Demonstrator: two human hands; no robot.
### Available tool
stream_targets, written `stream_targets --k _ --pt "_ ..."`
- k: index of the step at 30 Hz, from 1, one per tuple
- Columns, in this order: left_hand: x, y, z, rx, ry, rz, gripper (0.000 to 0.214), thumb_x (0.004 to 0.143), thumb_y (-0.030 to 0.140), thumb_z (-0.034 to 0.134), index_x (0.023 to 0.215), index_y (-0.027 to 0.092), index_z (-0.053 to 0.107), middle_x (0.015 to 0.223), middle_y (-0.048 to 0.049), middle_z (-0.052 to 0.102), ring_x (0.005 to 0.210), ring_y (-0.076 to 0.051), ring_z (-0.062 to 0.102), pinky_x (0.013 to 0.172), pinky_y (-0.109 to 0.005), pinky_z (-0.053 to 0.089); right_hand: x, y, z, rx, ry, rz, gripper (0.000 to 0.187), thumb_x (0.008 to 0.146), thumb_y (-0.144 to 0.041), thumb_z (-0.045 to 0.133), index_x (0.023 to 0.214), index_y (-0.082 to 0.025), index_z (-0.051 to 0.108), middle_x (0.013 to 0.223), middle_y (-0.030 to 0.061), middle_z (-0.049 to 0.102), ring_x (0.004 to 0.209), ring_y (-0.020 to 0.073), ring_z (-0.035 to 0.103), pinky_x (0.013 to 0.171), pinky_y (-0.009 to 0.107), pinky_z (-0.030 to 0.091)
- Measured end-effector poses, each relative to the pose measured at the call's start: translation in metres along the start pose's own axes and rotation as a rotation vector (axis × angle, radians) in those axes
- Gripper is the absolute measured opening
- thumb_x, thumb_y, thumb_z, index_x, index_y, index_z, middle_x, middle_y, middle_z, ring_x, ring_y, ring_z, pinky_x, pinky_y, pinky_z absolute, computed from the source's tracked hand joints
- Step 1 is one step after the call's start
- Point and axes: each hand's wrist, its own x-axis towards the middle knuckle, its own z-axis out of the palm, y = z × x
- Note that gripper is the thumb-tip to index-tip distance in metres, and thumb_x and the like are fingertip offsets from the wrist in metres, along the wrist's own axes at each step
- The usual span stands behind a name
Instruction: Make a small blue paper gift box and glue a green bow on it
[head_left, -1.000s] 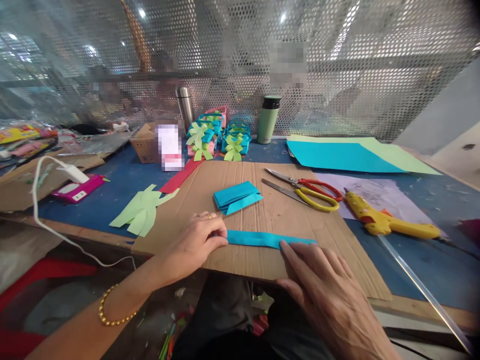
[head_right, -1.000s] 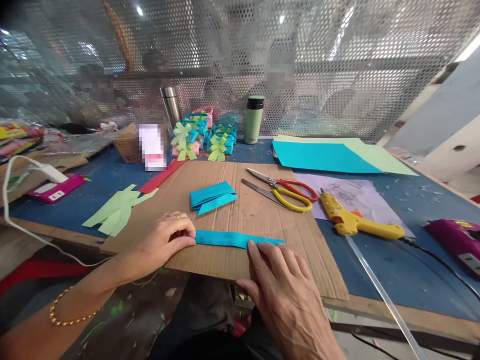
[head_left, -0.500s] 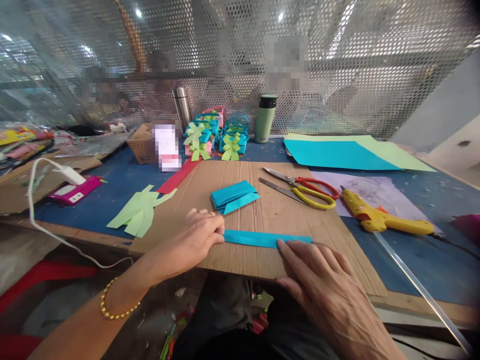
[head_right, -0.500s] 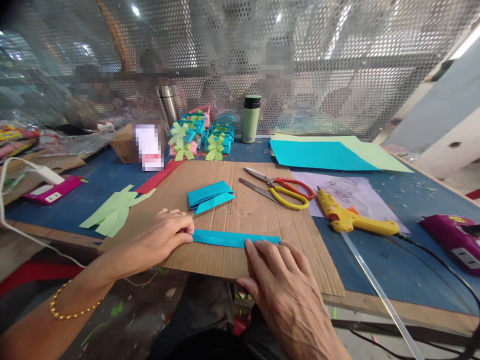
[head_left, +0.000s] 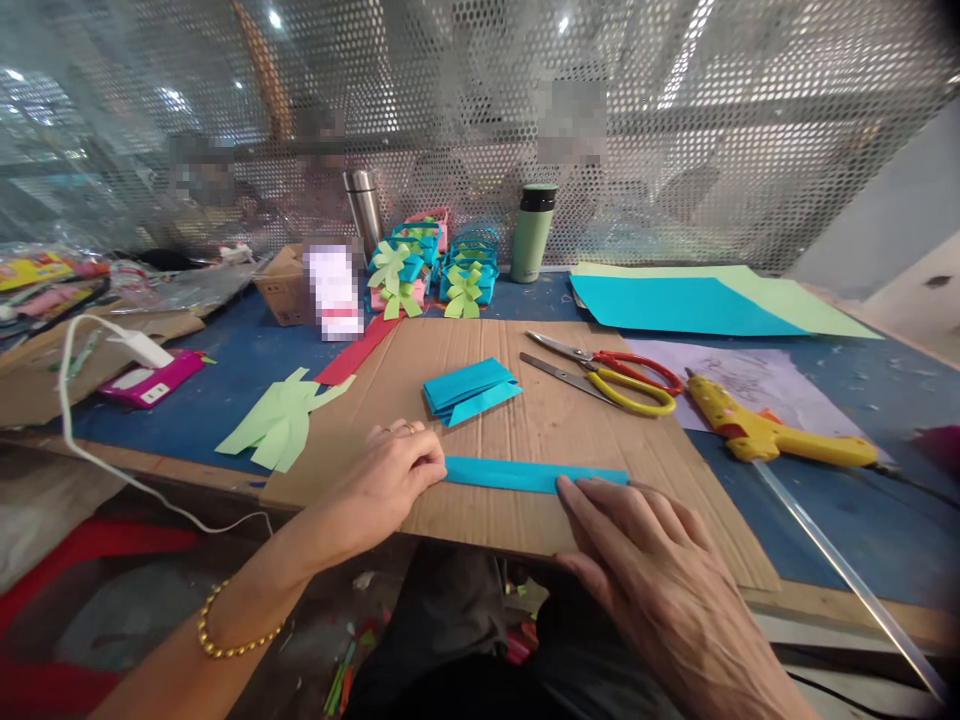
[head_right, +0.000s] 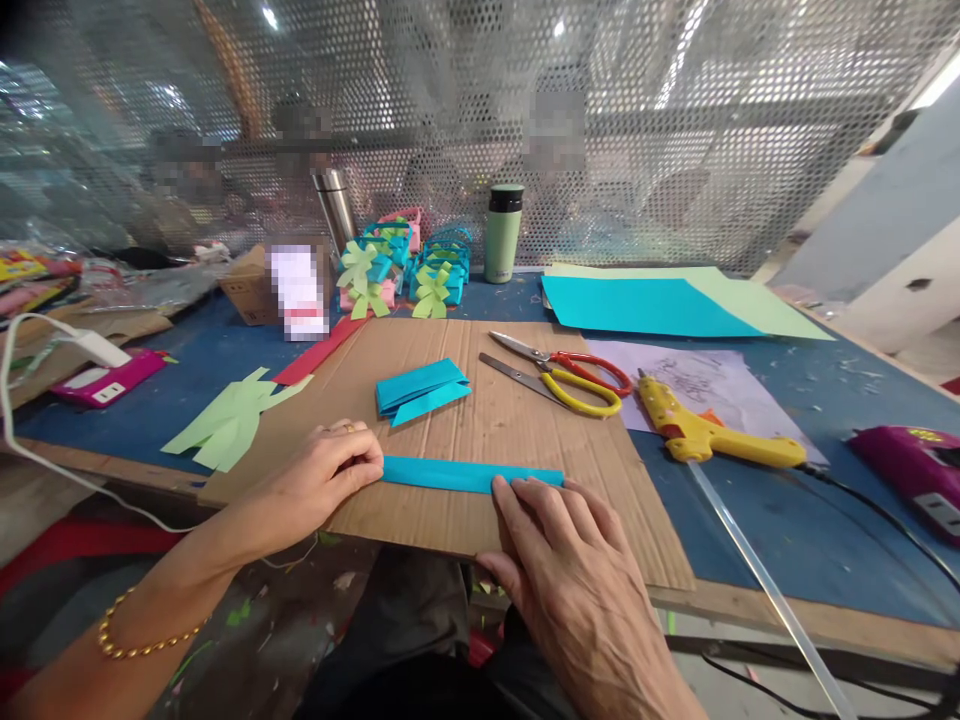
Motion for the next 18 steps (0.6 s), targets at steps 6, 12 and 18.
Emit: stream_targets --k 6,12,18 --pt "-0.0015 0.0038 0.0058 0.108 0.061 -0.020 0.025 0.102 0.021 0.052 0.078 0.018 0.053 0.083 0.0012 0.057 0.085 -0.019 0.051 0.077 -0.035 0.031 0.0008 -0.0009 0.0005 -0.001 0.013 -0.001 0.048 0.110 -0.043 0.035 0.129 -0.007 0.061 0.110 0.0125 0.062 0.100 0.0275 0.053 0.088 0.041 0.039" --pt "0.0005 0.0055 0.0099 0.216 0.059 -0.017 0.023 0.102 0.019 0.052 0.080 0.019 0.051 0.083 0.0006 0.058 0.084 -0.021 0.051 0.075 -0.035 0.031 -0.0011 -0.0002 0.0011 0.001 0.006 0.001 0.048 0.110 -0.042 0.035 0.130 -0.008 0.061 0.111 0.0128 0.063 0.102 0.0279 0.053 0.088 0.041 0.039" --pt "0.0003 0.0082 0.0106 0.335 0.046 -0.052 0.017 0.101 0.019 0.053 0.084 0.019 0.052 0.086 -0.0019 0.059 0.084 -0.023 0.053 0.074 -0.036 0.036 -0.0003 -0.0007 0.0006 0.003 0.019 0.008 0.047 0.110 -0.041 0.036 0.130 -0.008 0.061 0.110 0.0126 0.064 0.101 0.0277 0.053 0.088 0.041 0.040"
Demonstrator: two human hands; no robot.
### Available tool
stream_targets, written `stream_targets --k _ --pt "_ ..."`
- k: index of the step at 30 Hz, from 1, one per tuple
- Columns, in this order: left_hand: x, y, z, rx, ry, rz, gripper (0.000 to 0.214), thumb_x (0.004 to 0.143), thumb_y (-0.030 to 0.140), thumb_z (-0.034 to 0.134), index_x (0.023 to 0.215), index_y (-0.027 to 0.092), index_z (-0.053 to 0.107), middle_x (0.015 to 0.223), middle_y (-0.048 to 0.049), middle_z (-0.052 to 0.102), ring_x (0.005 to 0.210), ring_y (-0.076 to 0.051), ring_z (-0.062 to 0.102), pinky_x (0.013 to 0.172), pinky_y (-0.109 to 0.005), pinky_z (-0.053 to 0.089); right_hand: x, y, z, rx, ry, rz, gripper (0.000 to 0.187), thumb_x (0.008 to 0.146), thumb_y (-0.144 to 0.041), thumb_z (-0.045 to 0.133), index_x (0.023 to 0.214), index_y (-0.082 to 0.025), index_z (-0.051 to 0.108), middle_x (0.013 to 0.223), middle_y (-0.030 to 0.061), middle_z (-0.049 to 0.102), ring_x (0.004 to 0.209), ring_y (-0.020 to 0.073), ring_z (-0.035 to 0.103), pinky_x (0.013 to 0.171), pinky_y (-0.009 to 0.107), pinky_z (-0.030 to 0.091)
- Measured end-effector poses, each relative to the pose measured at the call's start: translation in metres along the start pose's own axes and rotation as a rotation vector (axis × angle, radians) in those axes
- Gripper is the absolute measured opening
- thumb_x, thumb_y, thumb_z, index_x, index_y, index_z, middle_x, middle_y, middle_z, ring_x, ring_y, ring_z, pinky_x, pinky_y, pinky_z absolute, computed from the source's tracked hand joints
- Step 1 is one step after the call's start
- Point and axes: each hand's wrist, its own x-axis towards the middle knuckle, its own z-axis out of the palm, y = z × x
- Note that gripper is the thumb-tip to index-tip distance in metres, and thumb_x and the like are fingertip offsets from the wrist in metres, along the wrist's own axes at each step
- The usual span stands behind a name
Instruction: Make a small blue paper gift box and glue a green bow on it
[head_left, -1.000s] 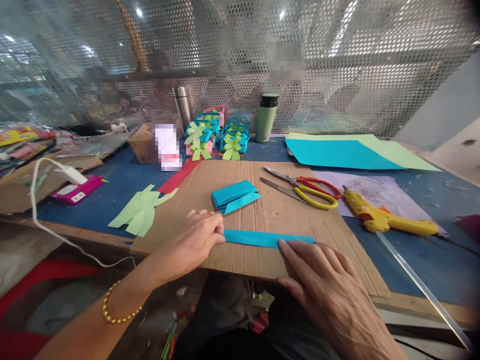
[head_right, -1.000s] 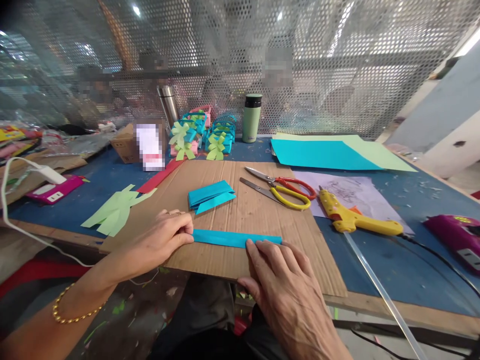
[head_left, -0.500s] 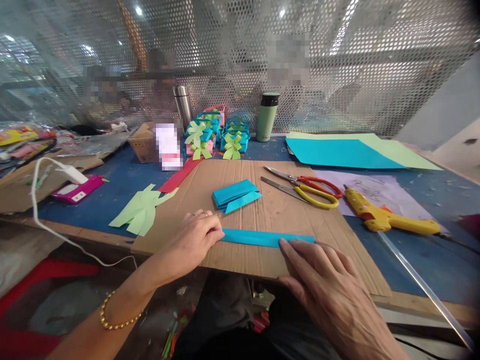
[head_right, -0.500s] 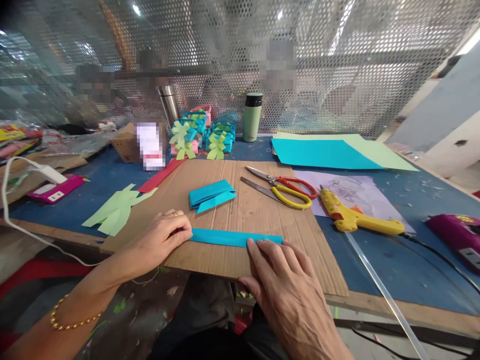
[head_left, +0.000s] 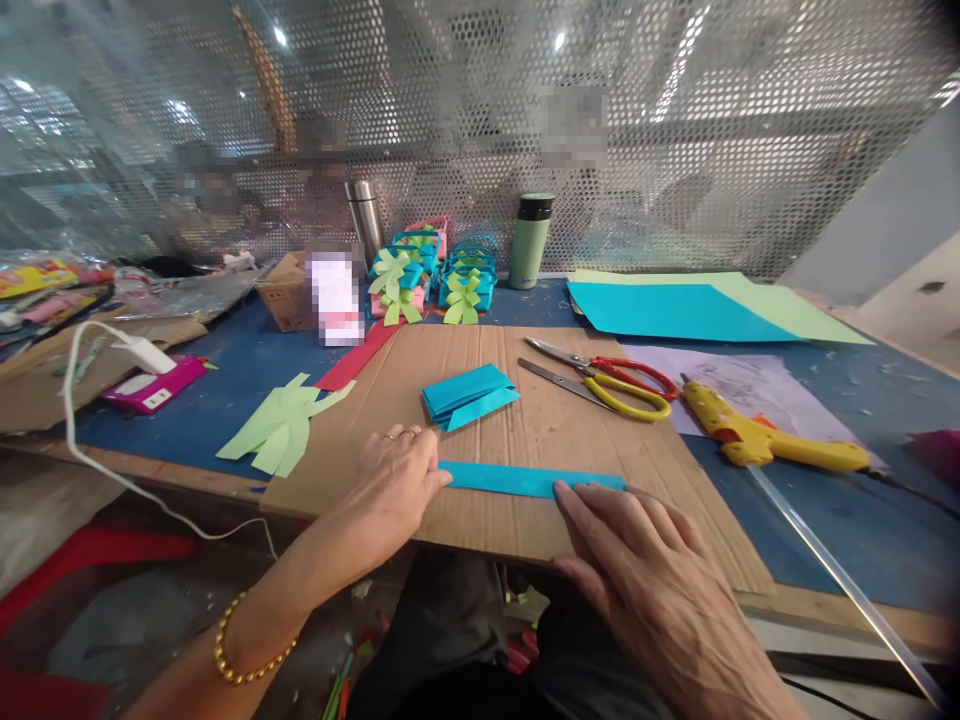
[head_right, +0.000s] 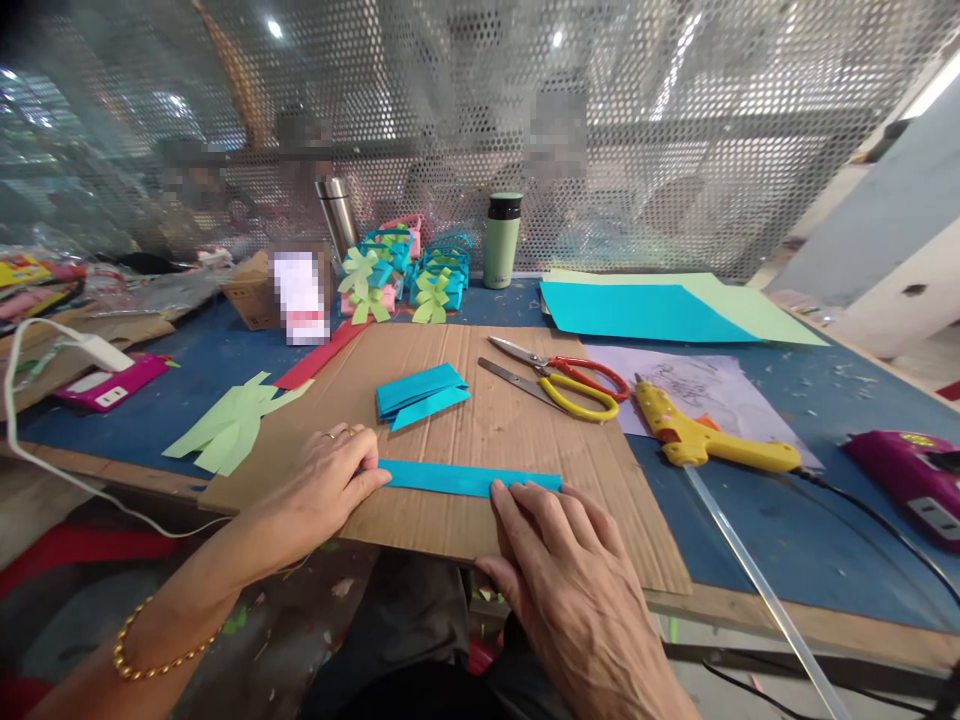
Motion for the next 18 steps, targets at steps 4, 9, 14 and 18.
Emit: stream_targets --k 4,9,14,18 --pt "-0.007 0.012 0.003 0.148 0.106 -0.034 0.003 0.097 0.015 0.059 0.096 0.017 0.058 0.092 -0.0059 0.061 0.086 -0.024 0.056 0.073 -0.036 0.041 0.001 -0.002 -0.001 -0.013 0.004 0.004 0.047 0.110 -0.041 0.035 0.129 -0.008 0.062 0.109 0.0124 0.064 0.101 0.0276 0.054 0.089 0.042 0.041" --pt "-0.017 0.023 0.017 0.465 0.431 0.189 0.017 0.094 0.008 0.057 0.101 0.021 0.066 0.101 -0.0088 0.063 0.090 -0.026 0.056 0.077 -0.040 0.044 -0.001 -0.003 -0.001 -0.037 -0.002 -0.006 0.048 0.110 -0.043 0.033 0.131 -0.009 0.060 0.110 0.0124 0.065 0.101 0.0277 0.056 0.089 0.043 0.042" --pt "-0.024 0.025 0.027 0.519 0.459 0.457 0.031 0.094 0.000 0.042 0.106 0.005 0.070 0.089 -0.0101 0.066 0.083 -0.023 0.061 0.089 -0.042 0.049 -0.002 -0.005 0.000 -0.065 -0.012 0.006 0.053 0.109 -0.047 0.032 0.131 -0.007 0.060 0.111 0.0134 0.066 0.101 0.0291 0.057 0.091 0.045 0.044" --pt "-0.036 0.027 0.033 0.594 0.552 0.446 0.039 0.096 0.003 0.045 0.126 0.006 0.068 0.095 -0.0147 0.071 0.089 -0.028 0.068 0.092 -0.046 0.052 -0.002 -0.006 0.000 -0.068 0.009 0.007 0.052 0.109 -0.046 0.034 0.130 -0.007 0.060 0.111 0.0139 0.067 0.102 0.0291 0.058 0.091 0.045 0.045"
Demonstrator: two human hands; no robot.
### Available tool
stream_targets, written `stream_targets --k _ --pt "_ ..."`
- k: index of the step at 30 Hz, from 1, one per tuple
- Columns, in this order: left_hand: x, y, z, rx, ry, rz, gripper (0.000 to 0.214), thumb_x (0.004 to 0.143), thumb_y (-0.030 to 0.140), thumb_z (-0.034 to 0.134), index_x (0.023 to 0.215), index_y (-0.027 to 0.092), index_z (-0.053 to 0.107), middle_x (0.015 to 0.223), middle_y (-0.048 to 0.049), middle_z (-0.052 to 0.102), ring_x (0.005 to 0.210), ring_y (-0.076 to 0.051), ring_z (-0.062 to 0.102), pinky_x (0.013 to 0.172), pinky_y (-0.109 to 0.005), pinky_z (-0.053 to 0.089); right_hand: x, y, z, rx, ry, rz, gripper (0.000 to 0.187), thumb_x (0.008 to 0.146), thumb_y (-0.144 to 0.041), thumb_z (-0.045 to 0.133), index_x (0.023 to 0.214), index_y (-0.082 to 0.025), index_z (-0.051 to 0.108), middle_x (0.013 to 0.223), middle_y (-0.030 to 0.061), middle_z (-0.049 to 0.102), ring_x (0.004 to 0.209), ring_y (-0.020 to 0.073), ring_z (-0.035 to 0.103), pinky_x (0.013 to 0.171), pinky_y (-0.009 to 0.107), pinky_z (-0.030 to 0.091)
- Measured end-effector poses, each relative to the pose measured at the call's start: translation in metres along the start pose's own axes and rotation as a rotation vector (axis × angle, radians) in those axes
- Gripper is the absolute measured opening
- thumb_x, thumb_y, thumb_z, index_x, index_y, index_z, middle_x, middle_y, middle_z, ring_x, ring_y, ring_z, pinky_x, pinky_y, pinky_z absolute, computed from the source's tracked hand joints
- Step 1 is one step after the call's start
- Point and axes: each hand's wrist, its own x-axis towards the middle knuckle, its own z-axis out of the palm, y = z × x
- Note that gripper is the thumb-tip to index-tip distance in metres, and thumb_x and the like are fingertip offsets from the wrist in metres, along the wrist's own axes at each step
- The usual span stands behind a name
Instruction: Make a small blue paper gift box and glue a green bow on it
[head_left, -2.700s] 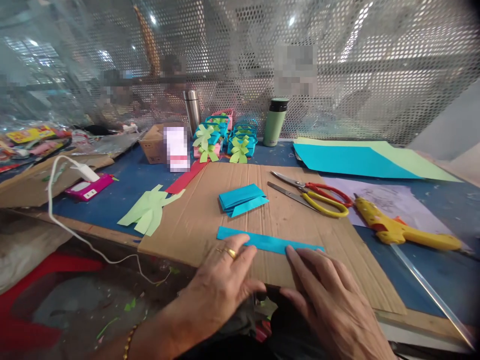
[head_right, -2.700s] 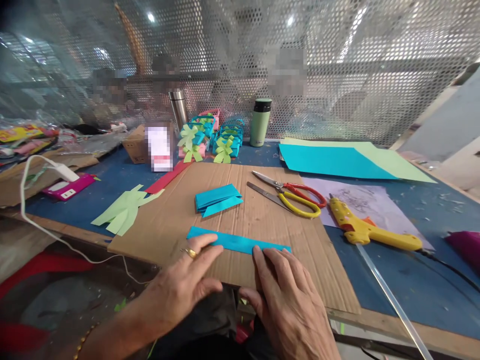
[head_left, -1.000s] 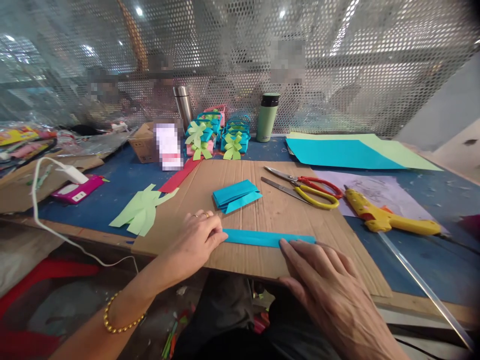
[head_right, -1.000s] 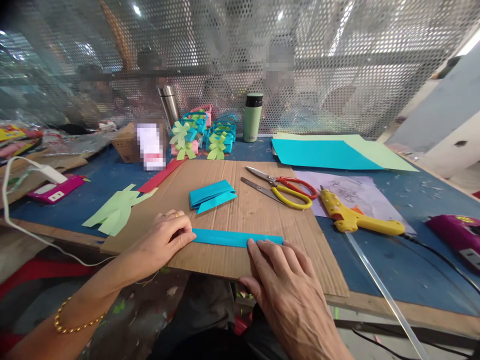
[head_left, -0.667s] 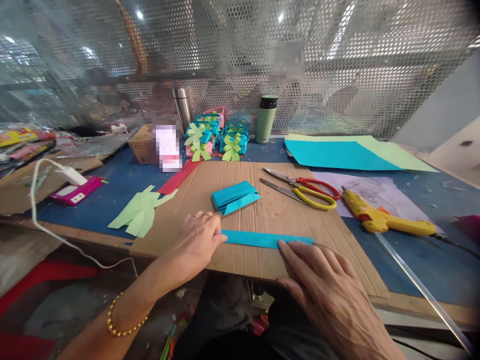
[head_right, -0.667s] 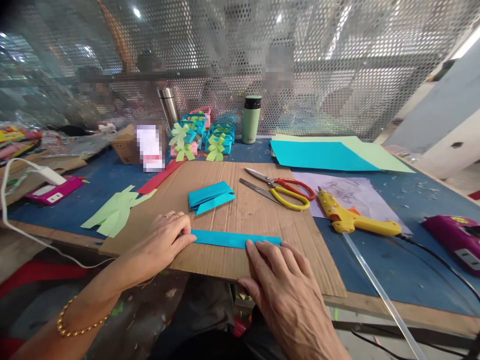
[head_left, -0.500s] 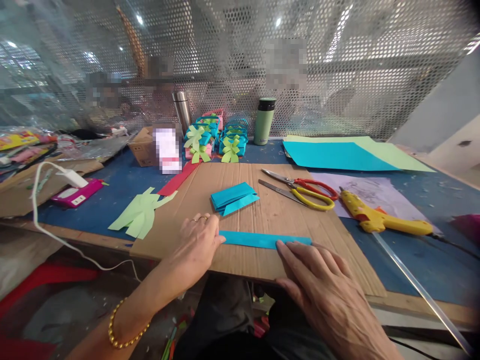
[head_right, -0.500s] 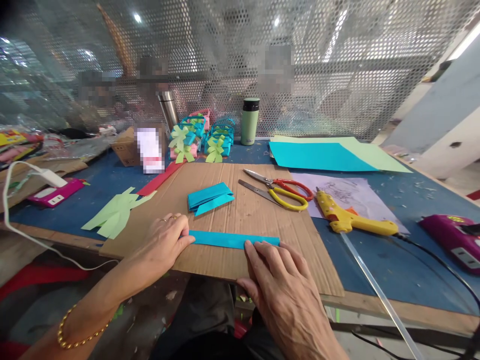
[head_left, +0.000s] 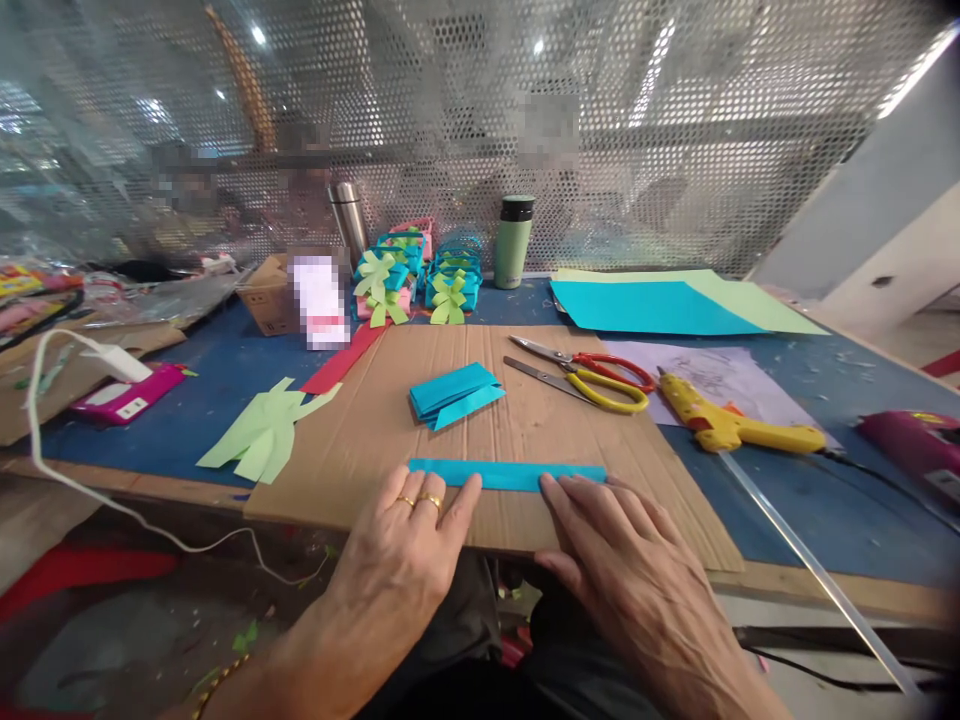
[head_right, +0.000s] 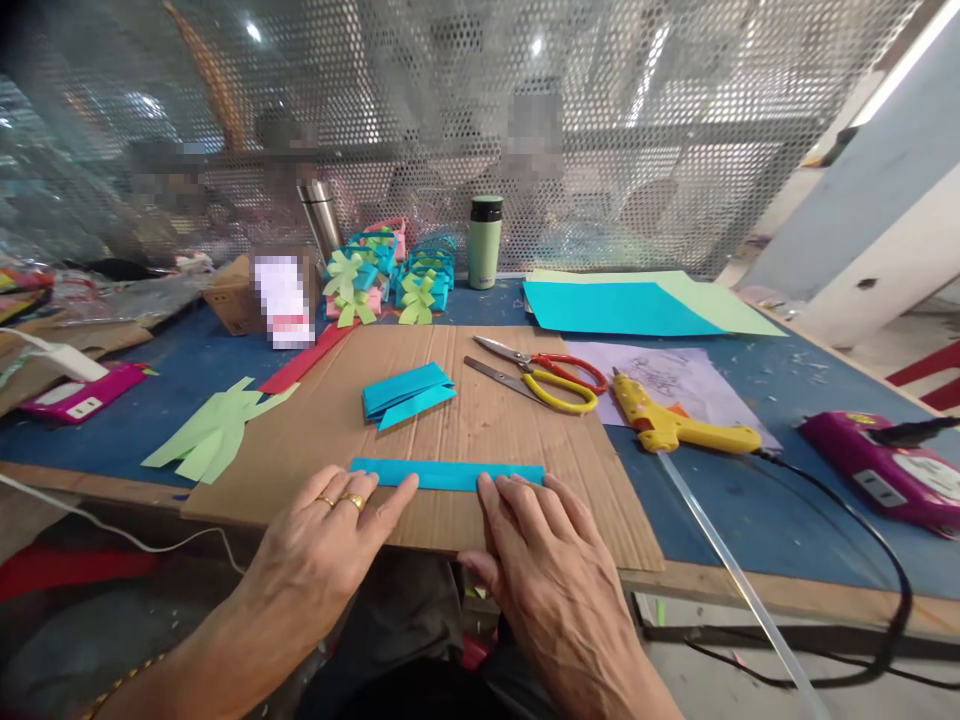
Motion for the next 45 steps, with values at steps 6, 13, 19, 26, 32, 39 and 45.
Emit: stream_targets --k 6,13,19,26,32,39,45 --pt "0.000 0.010 -0.005 0.020 -0.084 -0.068 0.046 0.095 0.000 0.042 0.129 0.012 0.070 0.099 -0.0157 0.074 0.094 -0.031 0.072 0.088 -0.048 0.056 0.000 -0.001 -0.001 -0.015 -0.007 0.013 0.051 0.108 -0.047 0.035 0.132 -0.008 0.059 0.113 0.0142 0.068 0.103 0.0292 0.060 0.091 0.045 0.047" --pt "0.001 0.014 -0.003 0.058 -0.037 -0.143 0.036 0.094 -0.003 0.043 0.115 -0.001 0.073 0.099 -0.0182 0.075 0.091 -0.029 0.072 0.090 -0.046 0.056 -0.002 -0.002 -0.001 -0.011 -0.003 0.028 0.053 0.108 -0.048 0.034 0.131 -0.008 0.060 0.110 0.0140 0.068 0.101 0.0289 0.061 0.089 0.045 0.049" --pt "-0.013 0.020 0.001 0.108 -0.104 -0.148 0.040 0.095 0.000 0.043 0.127 -0.005 0.065 0.122 -0.0257 0.071 0.109 -0.034 0.070 0.097 -0.050 0.053 -0.005 -0.002 0.003 -0.015 -0.027 0.031 0.054 0.108 -0.049 0.034 0.133 -0.007 0.059 0.113 0.0151 0.067 0.103 0.0300 0.060 0.091 0.048 0.049" --pt "-0.017 0.019 -0.001 0.128 -0.166 -0.075 0.056 0.095 0.007 0.043 0.151 0.012 0.049 0.128 -0.0274 0.068 0.118 -0.038 0.068 0.095 -0.051 0.055 0.002 -0.011 0.000 -0.059 -0.047 0.041 0.063 0.104 -0.061 0.037 0.140 -0.013 0.055 0.111 0.0151 0.067 0.099 0.0301 0.060 0.094 0.050 0.050" --pt "-0.011 0.017 0.000 0.127 -0.217 -0.071 0.058 0.094 0.008 0.051 0.151 0.018 0.051 0.119 -0.0252 0.069 0.108 -0.037 0.070 0.092 -0.053 0.055 0.025 -0.025 -0.010 -0.142 -0.271 0.077 0.071 0.083 -0.073 0.066 0.143 -0.037 0.054 0.091 0.0068 0.062 0.078 0.0276 0.055 0.072 0.044 0.048" --pt "-0.002 0.018 -0.002 0.137 -0.250 -0.097 0.068 0.089 0.001 0.052 0.151 0.028 0.052 0.103 -0.0169 0.069 0.098 -0.032 0.069 0.086 -0.051 0.057 0.017 -0.020 -0.011 -0.191 -0.207 0.109 0.076 0.079 -0.071 0.071 0.133 -0.019 0.064 0.093 0.0101 0.064 0.083 0.0293 0.057 0.070 0.042 0.049" --pt "0.001 0.015 -0.004 0.095 -0.221 -0.104 0.068 0.087 -0.003 0.050 0.146 0.030 0.058 0.097 -0.0158 0.068 0.091 -0.031 0.068 0.082 -0.051 0.057 -0.010 0.004 -0.023 -0.235 -0.185 0.133 0.064 0.094 -0.064 0.057 0.126 -0.009 0.066 0.093 0.0126 0.065 0.086 0.0299 0.059 0.073 0.043 0.051"
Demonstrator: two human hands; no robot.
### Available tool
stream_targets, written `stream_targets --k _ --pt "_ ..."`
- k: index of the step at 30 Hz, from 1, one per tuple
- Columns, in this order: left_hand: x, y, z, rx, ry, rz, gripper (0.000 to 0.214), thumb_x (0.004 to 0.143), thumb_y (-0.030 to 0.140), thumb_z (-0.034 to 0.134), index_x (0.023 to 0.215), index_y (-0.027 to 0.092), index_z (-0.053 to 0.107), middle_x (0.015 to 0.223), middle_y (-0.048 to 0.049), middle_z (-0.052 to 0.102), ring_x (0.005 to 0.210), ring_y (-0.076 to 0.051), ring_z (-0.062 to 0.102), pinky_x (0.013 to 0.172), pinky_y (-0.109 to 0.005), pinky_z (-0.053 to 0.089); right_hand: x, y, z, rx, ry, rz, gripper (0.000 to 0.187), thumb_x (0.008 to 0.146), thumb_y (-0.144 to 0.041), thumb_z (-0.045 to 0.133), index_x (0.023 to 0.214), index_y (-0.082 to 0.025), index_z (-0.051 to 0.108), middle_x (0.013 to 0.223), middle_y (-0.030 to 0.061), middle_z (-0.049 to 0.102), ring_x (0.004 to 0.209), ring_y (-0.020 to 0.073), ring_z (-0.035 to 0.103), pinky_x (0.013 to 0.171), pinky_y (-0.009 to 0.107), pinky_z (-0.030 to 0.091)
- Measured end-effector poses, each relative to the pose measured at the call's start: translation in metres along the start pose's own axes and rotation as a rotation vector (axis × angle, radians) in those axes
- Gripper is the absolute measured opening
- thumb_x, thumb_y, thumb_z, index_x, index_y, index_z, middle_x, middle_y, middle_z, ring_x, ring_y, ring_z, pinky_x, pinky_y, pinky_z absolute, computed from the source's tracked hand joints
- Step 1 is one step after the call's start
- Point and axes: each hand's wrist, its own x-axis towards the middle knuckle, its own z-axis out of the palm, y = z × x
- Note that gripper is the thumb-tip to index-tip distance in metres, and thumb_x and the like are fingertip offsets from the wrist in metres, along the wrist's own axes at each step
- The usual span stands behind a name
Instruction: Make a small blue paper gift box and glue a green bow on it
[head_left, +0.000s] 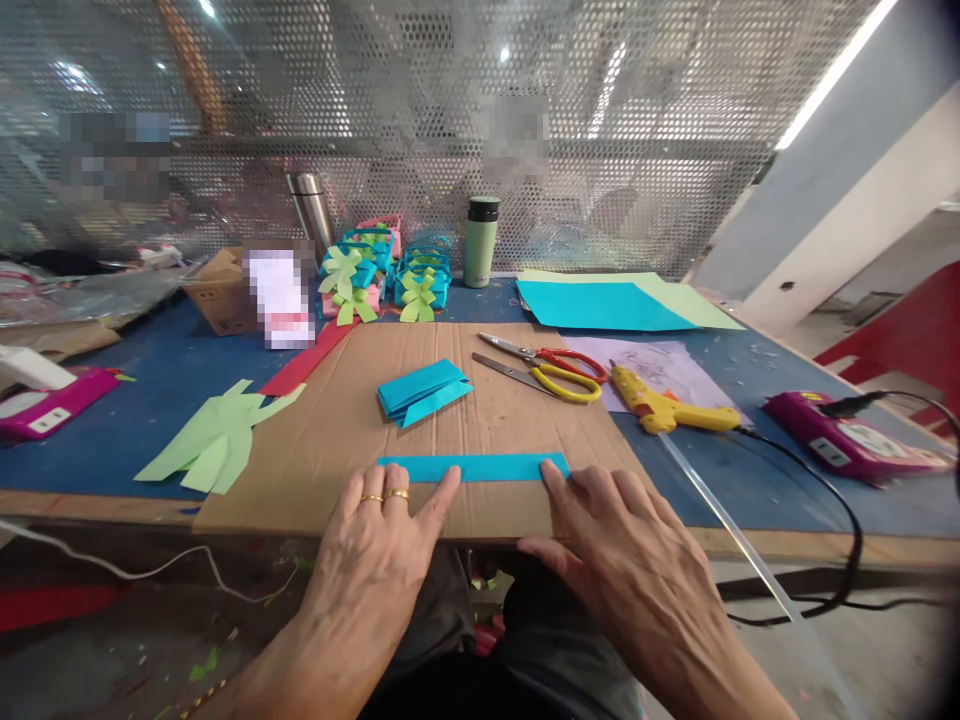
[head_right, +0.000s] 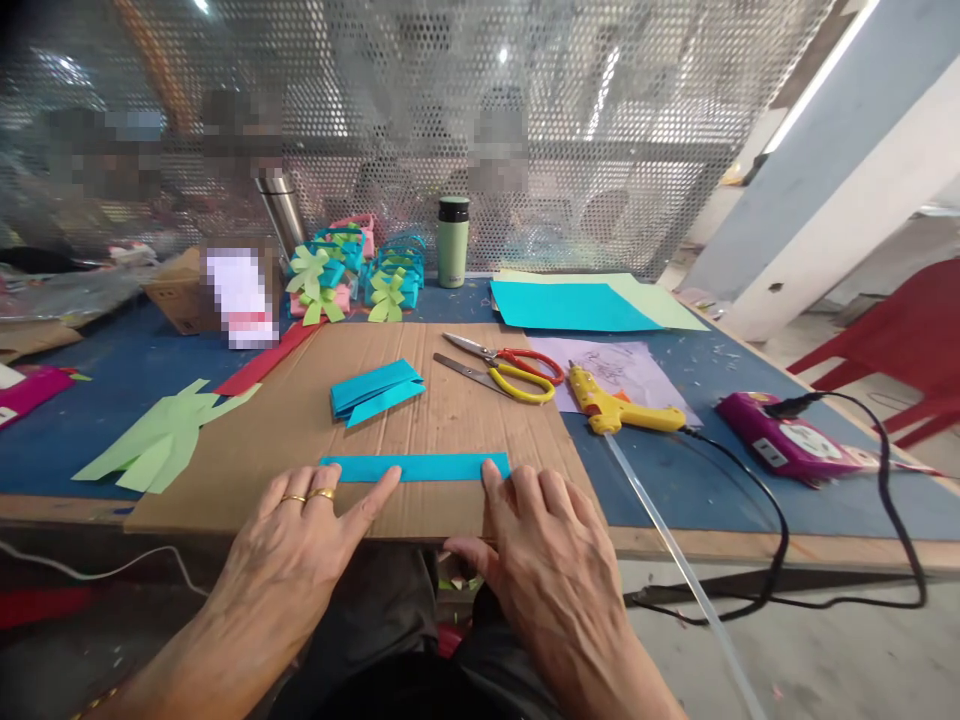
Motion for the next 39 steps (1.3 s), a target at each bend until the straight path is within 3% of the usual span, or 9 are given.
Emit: stream_targets --k 4,7,11,16,20,24,29,35,39 --pt "-0.005 -0.003 0.008 -0.024 0.006 0.011 0.068 0.088 -0.002 0.048 0.148 0.030 0.056 0.099 -0.0162 0.068 0.092 -0.031 0.066 0.081 -0.049 0.056 -0.010 0.012 -0.011 -0.029 -0.004 0.095 0.061 0.102 -0.062 0.037 0.116 -0.012 0.069 0.089 0.0125 0.064 0.083 0.0306 0.060 0.071 0.046 0.051" --pt "-0.009 -0.005 0.016 0.008 0.027 0.030 0.071 0.089 0.000 0.048 0.152 0.032 0.050 0.101 -0.0154 0.068 0.092 -0.030 0.065 0.081 -0.047 0.055 -0.003 0.005 -0.020 0.010 0.031 0.149 0.063 0.103 -0.062 0.032 0.105 -0.012 0.071 0.095 0.0163 0.067 0.085 0.0318 0.061 0.073 0.048 0.052" --pt "-0.009 -0.005 0.015 0.029 0.055 0.053 0.068 0.090 0.000 0.047 0.151 0.031 0.051 0.100 -0.0161 0.068 0.091 -0.031 0.065 0.080 -0.047 0.054 0.018 -0.012 -0.012 0.197 0.121 -0.027 0.062 0.103 -0.061 0.038 0.124 -0.010 0.065 0.121 0.0193 0.066 0.114 0.0328 0.059 0.095 0.049 0.052" --pt "-0.002 -0.010 0.001 -0.017 0.075 0.042 0.056 0.087 -0.005 0.043 0.131 0.016 0.070 0.098 -0.0202 0.070 0.089 -0.034 0.067 0.078 -0.048 0.054 0.025 -0.003 0.004 0.372 -0.051 -0.096 0.021 0.105 -0.027 0.051 0.108 -0.015 0.068 0.092 0.0091 0.066 0.081 0.0228 0.060 0.071 0.036 0.052" --pt "0.003 -0.020 -0.004 -0.103 0.075 0.042 0.038 0.090 -0.003 0.042 0.110 0.003 0.074 0.095 -0.0188 0.071 0.087 -0.032 0.067 0.080 -0.047 0.053 0.026 0.017 -0.002 0.439 -0.120 -0.129 0.016 0.101 -0.016 0.054 0.091 -0.018 0.066 0.089 0.0077 0.064 0.077 0.0207 0.056 0.067 0.033 0.047" --pt "0.008 -0.030 -0.005 -0.226 0.011 0.024 0.031 0.094 0.000 0.042 0.100 0.009 0.072 0.091 -0.0127 0.068 0.085 -0.028 0.064 0.078 -0.044 0.049 0.032 0.027 -0.008 0.509 -0.175 -0.106 0.018 0.100 -0.020 0.057 0.083 -0.019 0.063 0.087 0.0059 0.063 0.077 0.0198 0.054 0.067 0.032 0.044" --pt "0.014 -0.037 -0.003 -0.336 0.002 0.008 0.030 0.097 0.003 0.043 0.079 0.017 0.062 0.078 -0.0051 0.059 0.073 -0.024 0.057 0.071 -0.039 0.043 0.035 0.031 0.000 0.569 -0.171 -0.107 0.019 0.099 -0.018 0.054 0.082 -0.020 0.063 0.084 0.0049 0.060 0.075 0.0200 0.052 0.069 0.034 0.041" --pt "0.019 -0.039 0.000 -0.250 0.071 0.137 0.032 0.095 0.000 0.038 0.080 0.015 0.062 0.076 -0.0073 0.056 0.070 -0.025 0.050 0.070 -0.039 0.042 0.030 0.028 0.008 0.466 -0.105 -0.177 0.021 0.102 -0.017 0.051 0.084 -0.016 0.061 0.085 0.0082 0.058 0.073 0.0217 0.048 0.067 0.036 0.036" --pt "0.021 -0.041 0.002 -0.225 0.089 0.127 0.032 0.095 0.000 0.039 0.078 0.015 0.062 0.078 -0.0087 0.056 0.072 -0.026 0.050 0.067 -0.038 0.039 0.031 0.028 0.012 0.415 -0.071 -0.206 0.026 0.105 -0.016 0.046 0.082 -0.016 0.058 0.084 0.0074 0.055 0.072 0.0210 0.045 0.066 0.036 0.033"
